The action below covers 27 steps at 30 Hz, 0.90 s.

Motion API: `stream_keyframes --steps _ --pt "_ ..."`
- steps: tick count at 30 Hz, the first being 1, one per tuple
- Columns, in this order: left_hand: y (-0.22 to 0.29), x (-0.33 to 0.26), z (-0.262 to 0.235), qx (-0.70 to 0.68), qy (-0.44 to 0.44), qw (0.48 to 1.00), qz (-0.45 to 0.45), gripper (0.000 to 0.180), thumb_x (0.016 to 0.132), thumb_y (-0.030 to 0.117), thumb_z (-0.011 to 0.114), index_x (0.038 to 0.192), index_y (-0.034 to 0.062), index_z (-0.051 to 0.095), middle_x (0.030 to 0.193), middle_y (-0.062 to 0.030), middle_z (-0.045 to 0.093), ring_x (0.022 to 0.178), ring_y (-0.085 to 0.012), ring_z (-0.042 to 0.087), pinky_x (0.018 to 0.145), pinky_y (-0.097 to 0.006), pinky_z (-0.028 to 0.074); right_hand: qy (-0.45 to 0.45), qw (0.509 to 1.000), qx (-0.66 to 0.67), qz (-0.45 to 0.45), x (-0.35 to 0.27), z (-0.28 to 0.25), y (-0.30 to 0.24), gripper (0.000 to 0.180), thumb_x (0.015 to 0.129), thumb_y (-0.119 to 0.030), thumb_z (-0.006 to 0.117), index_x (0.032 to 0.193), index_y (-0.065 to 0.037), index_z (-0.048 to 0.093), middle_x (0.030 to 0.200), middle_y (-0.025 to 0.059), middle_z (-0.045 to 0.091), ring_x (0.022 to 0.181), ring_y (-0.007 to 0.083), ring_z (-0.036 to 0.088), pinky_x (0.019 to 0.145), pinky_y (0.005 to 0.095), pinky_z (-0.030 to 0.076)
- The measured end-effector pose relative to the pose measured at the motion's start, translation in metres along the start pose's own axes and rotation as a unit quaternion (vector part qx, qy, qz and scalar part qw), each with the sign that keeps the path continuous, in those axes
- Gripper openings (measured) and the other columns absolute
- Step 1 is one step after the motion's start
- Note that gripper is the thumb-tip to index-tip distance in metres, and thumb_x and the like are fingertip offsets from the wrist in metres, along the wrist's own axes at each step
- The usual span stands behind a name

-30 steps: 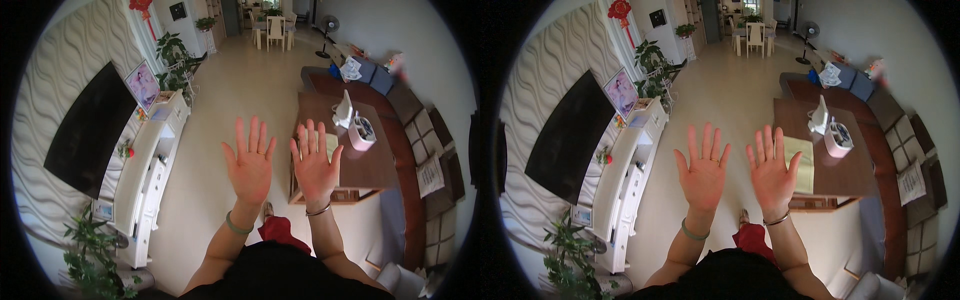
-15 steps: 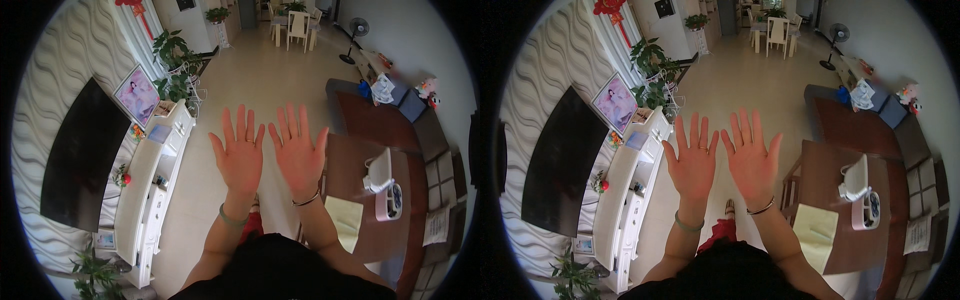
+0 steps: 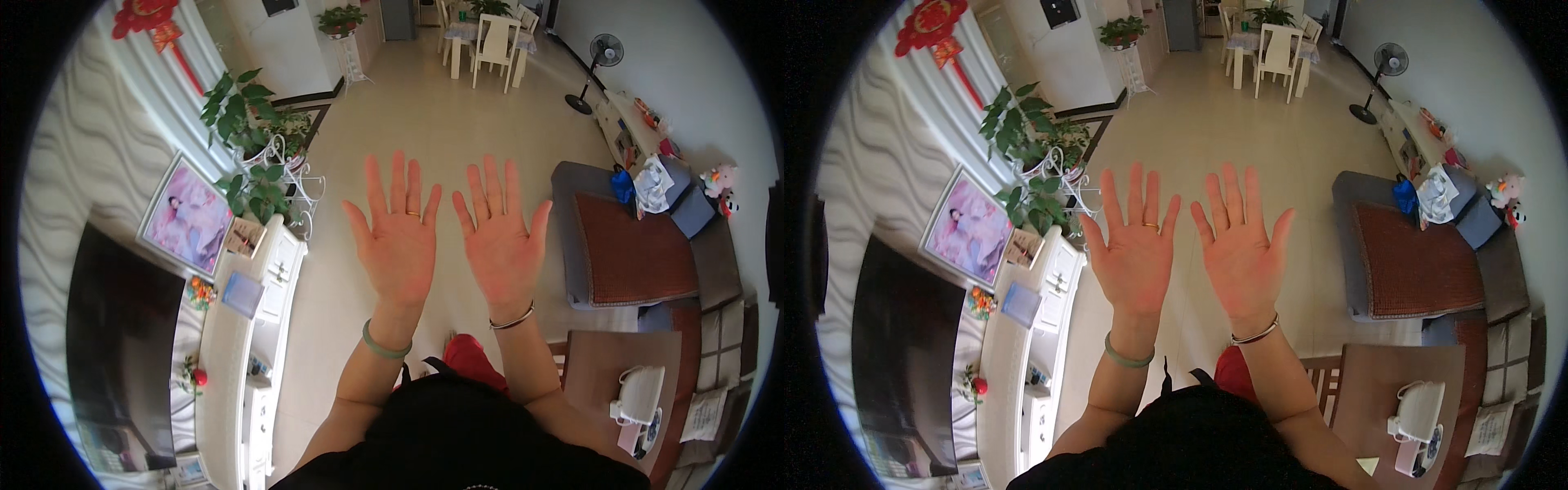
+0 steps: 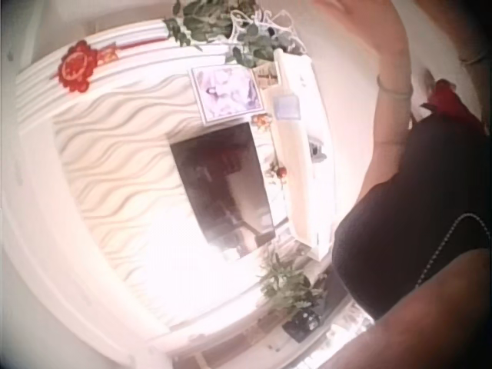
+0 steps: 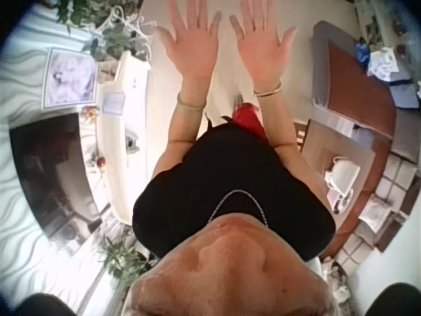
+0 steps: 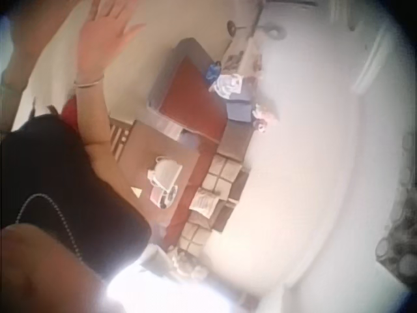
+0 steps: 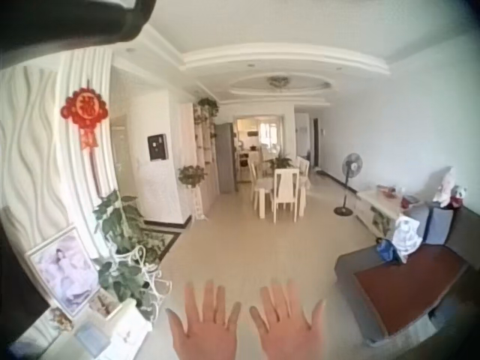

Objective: The person hand-washes a white garment in a pink basin, rinses it, and carries it to the balcony to hang on a clothesline. They then return to the bathroom, pick up a green bucket containing dark and plaid garments, and carry it to the balcony to load the items into a washing machine.

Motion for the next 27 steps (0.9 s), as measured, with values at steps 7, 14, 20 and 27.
stream_keyframes --steps 7,14,20,27 --pt "-0.017 0.208 -0.088 -0.014 0.004 0.999 0.031 0.061 0.098 0.057 0.03 0.151 0.0265 0.023 0.155 -0.0069 0.026 0.144 -0.0247 0.019 0.117 -0.051 0.011 -0.011 0.999 0.019 0.045 0.213 -0.09 0.021 0.074 0.097 -0.062 0.025 0.153 -0.016 0.013 0.159 0.0055 0.013 0.146 0.0237 0.012 0.118 0.0449 0.012" --pt "0.046 0.385 -0.155 0.02 0.029 0.987 0.157 0.059 0.099 0.055 0.029 0.151 0.0262 0.024 0.156 -0.0071 0.023 0.144 -0.0246 0.019 0.117 -0.052 0.011 -0.044 0.987 0.048 0.144 0.429 -0.141 0.104 0.074 0.096 -0.063 0.025 0.153 -0.016 0.012 0.159 0.0058 0.012 0.147 0.0232 0.009 0.118 0.0448 0.01" --pt "0.091 0.529 -0.241 0.041 0.05 0.974 0.216 0.059 0.099 0.056 0.029 0.15 0.0272 0.024 0.156 -0.0063 0.023 0.144 -0.0241 0.019 0.116 -0.054 0.012 -0.076 0.968 0.086 0.222 0.589 -0.194 0.195 0.074 0.097 -0.062 0.024 0.153 -0.016 0.011 0.159 0.0057 0.011 0.147 0.0235 0.008 0.118 0.0455 0.009" --pt "0.139 0.753 -0.308 0.046 0.019 0.973 0.226 0.061 0.099 0.056 0.029 0.151 0.0259 0.022 0.157 -0.0078 0.021 0.145 -0.0254 0.016 0.116 -0.052 0.013 -0.083 0.971 0.072 0.214 0.803 -0.244 0.268 0.072 0.097 -0.061 0.024 0.153 -0.017 0.012 0.159 0.0055 0.012 0.146 0.0235 0.009 0.118 0.0455 0.009"
Point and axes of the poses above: each hand's wrist, its own x-axis towards the middle knuckle, its own z-axis out of the palm, y = z × x, the point moved 2 cm from there along x, towards the middle knuckle
